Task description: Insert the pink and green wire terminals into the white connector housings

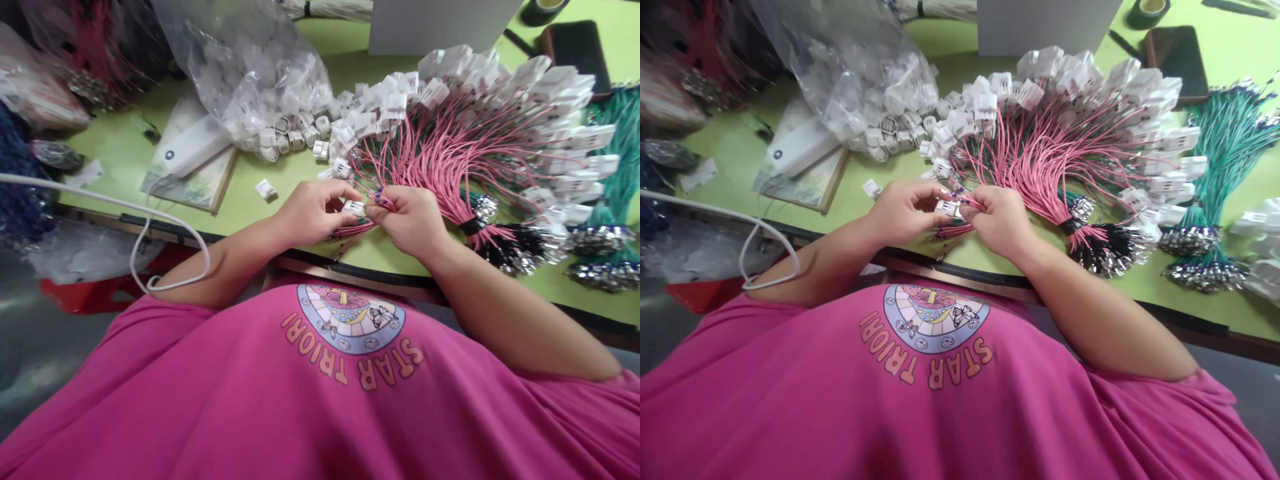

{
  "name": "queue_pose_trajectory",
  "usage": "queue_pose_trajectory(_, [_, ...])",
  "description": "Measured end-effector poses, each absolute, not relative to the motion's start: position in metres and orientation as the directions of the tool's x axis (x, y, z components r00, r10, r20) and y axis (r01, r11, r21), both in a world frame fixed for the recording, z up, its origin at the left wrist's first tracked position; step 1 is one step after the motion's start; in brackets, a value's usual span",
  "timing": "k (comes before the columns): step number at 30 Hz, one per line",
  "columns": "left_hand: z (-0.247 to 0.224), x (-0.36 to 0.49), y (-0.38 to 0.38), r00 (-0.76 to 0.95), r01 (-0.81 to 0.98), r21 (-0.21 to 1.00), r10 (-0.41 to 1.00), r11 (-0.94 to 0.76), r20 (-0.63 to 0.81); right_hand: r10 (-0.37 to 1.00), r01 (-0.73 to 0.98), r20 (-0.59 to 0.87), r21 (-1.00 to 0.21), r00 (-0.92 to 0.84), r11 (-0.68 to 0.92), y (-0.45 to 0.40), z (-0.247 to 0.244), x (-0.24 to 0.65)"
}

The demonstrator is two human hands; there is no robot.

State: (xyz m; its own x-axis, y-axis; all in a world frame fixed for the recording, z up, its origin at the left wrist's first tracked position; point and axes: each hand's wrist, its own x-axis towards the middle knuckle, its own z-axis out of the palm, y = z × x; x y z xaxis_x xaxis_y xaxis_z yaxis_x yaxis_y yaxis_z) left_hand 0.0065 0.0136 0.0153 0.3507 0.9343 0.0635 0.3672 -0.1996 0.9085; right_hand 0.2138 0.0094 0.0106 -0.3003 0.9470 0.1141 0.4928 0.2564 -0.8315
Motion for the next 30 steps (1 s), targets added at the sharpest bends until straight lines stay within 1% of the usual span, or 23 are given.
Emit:
queue_pose_trajectory(2, [0.026,0.003,0.025,0.376,0.442,0.840,0.915,-0.314,0.145,0.949,0.474,0.202,-0.828,-0.244,0.298,0.010,0.012,0.217])
queue_pose_trajectory(5, [0.035,0.001,0.051,0.334,0.520,0.766,0.915,-0.378,0.225,0.916,0.434,0.367,-0.807,-0.164,0.401,0.008,0.012,0.219])
queue_pose_trajectory(7, [0.035,0.002,0.072,0.309,0.583,0.709,0.916,-0.396,0.257,0.890,0.404,0.401,-0.793,-0.219,0.456,0.006,0.010,0.218])
queue_pose_trajectory(8, [0.034,0.003,0.083,0.303,0.621,0.676,0.917,-0.397,0.260,0.881,0.388,0.383,-0.794,-0.279,0.468,0.005,0.008,0.217])
queue_pose_trajectory(10, [0.032,0.006,0.100,0.292,0.684,0.617,0.921,-0.389,0.257,0.861,0.366,0.299,-0.812,-0.411,0.456,0.003,0.003,0.213])
queue_pose_trajectory(13, [0.031,0.004,0.113,0.297,0.704,0.600,0.925,-0.380,0.237,0.845,0.354,0.150,-0.860,-0.513,0.367,0.003,-0.004,0.208])
queue_pose_trajectory(16, [0.033,-0.014,0.107,0.328,0.717,0.603,0.933,-0.349,0.150,0.840,0.327,0.064,-0.903,-0.539,0.278,0.006,-0.006,0.208])
queue_pose_trajectory(18, [0.032,-0.039,0.095,0.330,0.757,0.566,0.939,-0.326,0.099,0.841,0.287,0.041,-0.930,-0.539,0.229,0.008,-0.007,0.208])
queue_pose_trajectory(20, [0.025,-0.070,0.081,0.307,0.827,0.464,0.946,-0.318,0.101,0.847,0.257,0.031,-0.947,-0.530,0.195,0.010,-0.007,0.208])
queue_pose_trajectory(21, [0.019,-0.086,0.074,0.273,0.876,0.389,0.958,-0.284,0.084,0.851,0.252,0.026,-0.950,-0.525,0.184,0.011,-0.008,0.208])
queue_pose_trajectory(22, [0.011,-0.102,0.067,0.217,0.906,0.364,0.976,-0.214,0.035,0.857,0.252,0.025,-0.951,-0.515,0.180,0.011,-0.008,0.207])
queue_pose_trajectory(24, [-0.005,-0.126,0.054,0.133,0.926,0.366,0.989,-0.098,-0.072,0.870,0.260,0.035,-0.948,-0.492,0.186,0.012,-0.008,0.206])
queue_pose_trajectory(25, [-0.013,-0.133,0.048,0.121,0.912,0.402,0.991,-0.085,-0.065,0.876,0.262,0.046,-0.945,-0.481,0.194,0.011,-0.008,0.205])
queue_pose_trajectory(28, [-0.024,-0.129,0.032,0.105,0.796,0.595,0.993,-0.117,0.054,0.888,0.284,0.070,-0.934,-0.455,0.219,0.011,-0.005,0.204])
queue_pose_trajectory(30, [-0.020,-0.110,0.023,0.087,0.695,0.711,0.994,-0.110,0.068,0.892,0.315,0.064,-0.922,-0.448,0.224,0.010,-0.002,0.203])
